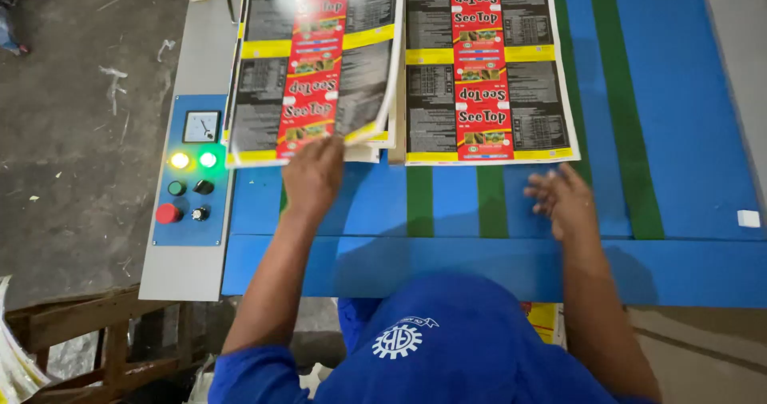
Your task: Inspecting and sorting sheets of printed labels on a production machine in a print shop.
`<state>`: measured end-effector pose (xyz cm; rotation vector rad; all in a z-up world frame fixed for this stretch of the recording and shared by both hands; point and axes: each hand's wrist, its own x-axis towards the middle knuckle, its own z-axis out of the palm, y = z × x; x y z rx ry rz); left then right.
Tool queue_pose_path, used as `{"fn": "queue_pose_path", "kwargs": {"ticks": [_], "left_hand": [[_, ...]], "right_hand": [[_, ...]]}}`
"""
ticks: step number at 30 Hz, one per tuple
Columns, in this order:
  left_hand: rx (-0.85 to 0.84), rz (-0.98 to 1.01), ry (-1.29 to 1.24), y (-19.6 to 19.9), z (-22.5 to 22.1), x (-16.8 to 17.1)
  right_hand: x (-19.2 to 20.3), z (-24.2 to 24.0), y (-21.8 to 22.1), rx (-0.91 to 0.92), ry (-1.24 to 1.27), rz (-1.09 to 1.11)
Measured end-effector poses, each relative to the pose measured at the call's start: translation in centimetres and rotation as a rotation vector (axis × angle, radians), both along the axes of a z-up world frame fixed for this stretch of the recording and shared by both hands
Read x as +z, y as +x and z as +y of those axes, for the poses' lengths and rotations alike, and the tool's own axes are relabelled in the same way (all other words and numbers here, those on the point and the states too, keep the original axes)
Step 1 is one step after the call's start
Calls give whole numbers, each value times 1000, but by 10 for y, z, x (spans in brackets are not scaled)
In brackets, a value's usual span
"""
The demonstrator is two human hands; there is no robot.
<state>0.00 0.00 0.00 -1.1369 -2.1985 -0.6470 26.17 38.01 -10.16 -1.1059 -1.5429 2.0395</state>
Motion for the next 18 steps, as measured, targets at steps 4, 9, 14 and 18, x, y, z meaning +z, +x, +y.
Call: {"fn": "queue_pose_path", "kwargs": {"ticks": [4, 9, 14, 18], "left_hand": [[-209, -90, 46, 54, 29, -14], [-443, -236, -80, 119, 79, -39], [-552, -198, -83, 123, 86, -12], [-375, -150, -86, 50, 67, -26]], "right_hand": [[6, -54, 13, 121, 30, -35], [32, -110, -1, 503, 14, 33], [0, -99, 18, 375, -82, 95], [-3, -83, 57, 164, -35, 139]]}}
